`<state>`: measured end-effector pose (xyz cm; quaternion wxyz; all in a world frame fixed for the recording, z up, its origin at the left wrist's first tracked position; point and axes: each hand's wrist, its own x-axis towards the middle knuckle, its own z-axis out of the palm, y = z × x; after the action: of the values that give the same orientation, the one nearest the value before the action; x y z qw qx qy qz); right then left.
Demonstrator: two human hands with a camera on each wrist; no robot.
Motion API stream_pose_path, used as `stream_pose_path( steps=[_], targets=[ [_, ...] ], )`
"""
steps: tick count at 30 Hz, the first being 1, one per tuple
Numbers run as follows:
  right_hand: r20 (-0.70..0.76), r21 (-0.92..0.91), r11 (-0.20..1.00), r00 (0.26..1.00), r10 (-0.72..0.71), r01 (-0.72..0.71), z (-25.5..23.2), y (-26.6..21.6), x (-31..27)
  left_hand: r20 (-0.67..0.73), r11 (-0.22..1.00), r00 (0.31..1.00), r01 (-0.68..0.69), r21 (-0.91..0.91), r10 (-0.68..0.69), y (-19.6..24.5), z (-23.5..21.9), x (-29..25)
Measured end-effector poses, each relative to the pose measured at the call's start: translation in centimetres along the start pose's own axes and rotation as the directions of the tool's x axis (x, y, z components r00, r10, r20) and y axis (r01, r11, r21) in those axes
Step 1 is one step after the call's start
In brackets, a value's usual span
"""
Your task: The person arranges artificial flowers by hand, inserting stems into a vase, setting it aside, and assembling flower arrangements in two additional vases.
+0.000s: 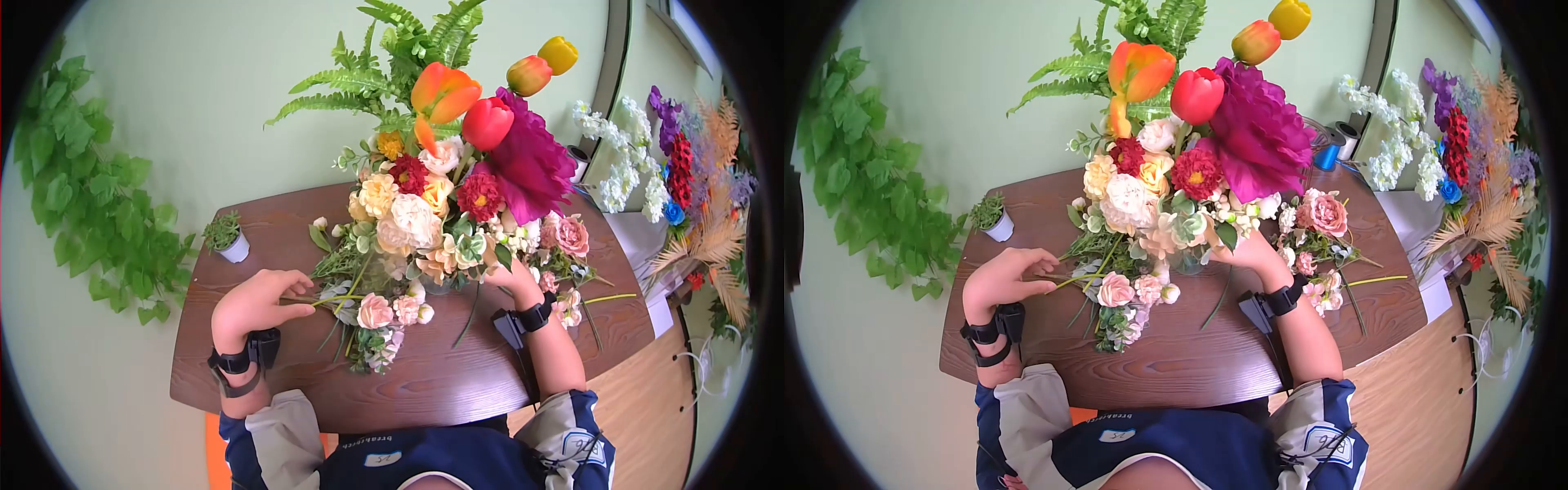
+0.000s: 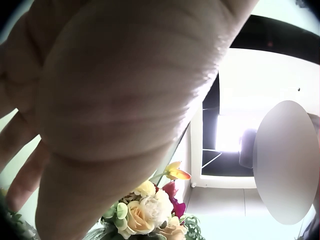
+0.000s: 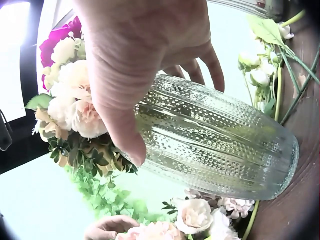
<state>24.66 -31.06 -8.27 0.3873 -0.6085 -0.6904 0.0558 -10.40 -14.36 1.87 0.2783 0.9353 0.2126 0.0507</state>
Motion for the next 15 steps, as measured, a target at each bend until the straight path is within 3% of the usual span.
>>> stream_pose_path(
  steps=[5, 7, 9, 10, 11, 13, 14, 15],
  targets=[
    [-0.032, -0.128, 0.991, 0.999, -0.037, 0.033, -0.2, 0.6, 0.1, 0.157, 0.993, 0.981, 0.112, 0.032, -0.115, -1.1, 1.2, 1.1],
    [-0.053, -0.022, 0.996, 0.995, 0.085, -0.086, -0.8, -1.3, 0.2, 0.382, 0.991, 0.924, -0.042, 0.126, -0.009, -1.7, 3.1, 2.6],
    [0.032, -0.018, 0.999, 0.999, 0.028, -0.027, -0.2, 2.5, -0.4, 0.406, 0.987, 0.914, -0.057, 0.152, -0.010, -2.9, 5.8, 4.0],
    [-0.076, -0.146, 0.989, 0.997, -0.022, 0.010, -0.1, 2.6, -0.8, 0.457, 0.975, 0.889, -0.116, 0.188, 0.018, -3.2, 7.1, 4.9],
    [-0.064, -0.068, 0.998, 0.998, 0.007, -0.011, -0.7, 0.7, -0.7, 0.508, 0.959, 0.860, -0.180, 0.220, 0.045, -3.3, 8.0, 5.4],
    [0.008, 0.020, 0.986, 0.987, 0.163, -0.163, -1.5, -0.8, -0.3, 0.431, 0.948, 0.898, -0.205, 0.245, 0.083, -3.0, 9.3, 5.6],
    [0.004, 0.090, 0.978, 0.982, 0.188, -0.188, -1.6, -0.4, -0.1, 0.357, 0.932, 0.925, -0.235, 0.275, 0.128, -2.9, 9.8, 5.6],
    [-0.057, 0.139, 0.938, 0.943, 0.328, -0.318, -1.7, -1.4, -0.9, 0.361, 0.934, 0.924, -0.231, 0.272, 0.124, -2.7, 9.9, 5.6]
  ],
)
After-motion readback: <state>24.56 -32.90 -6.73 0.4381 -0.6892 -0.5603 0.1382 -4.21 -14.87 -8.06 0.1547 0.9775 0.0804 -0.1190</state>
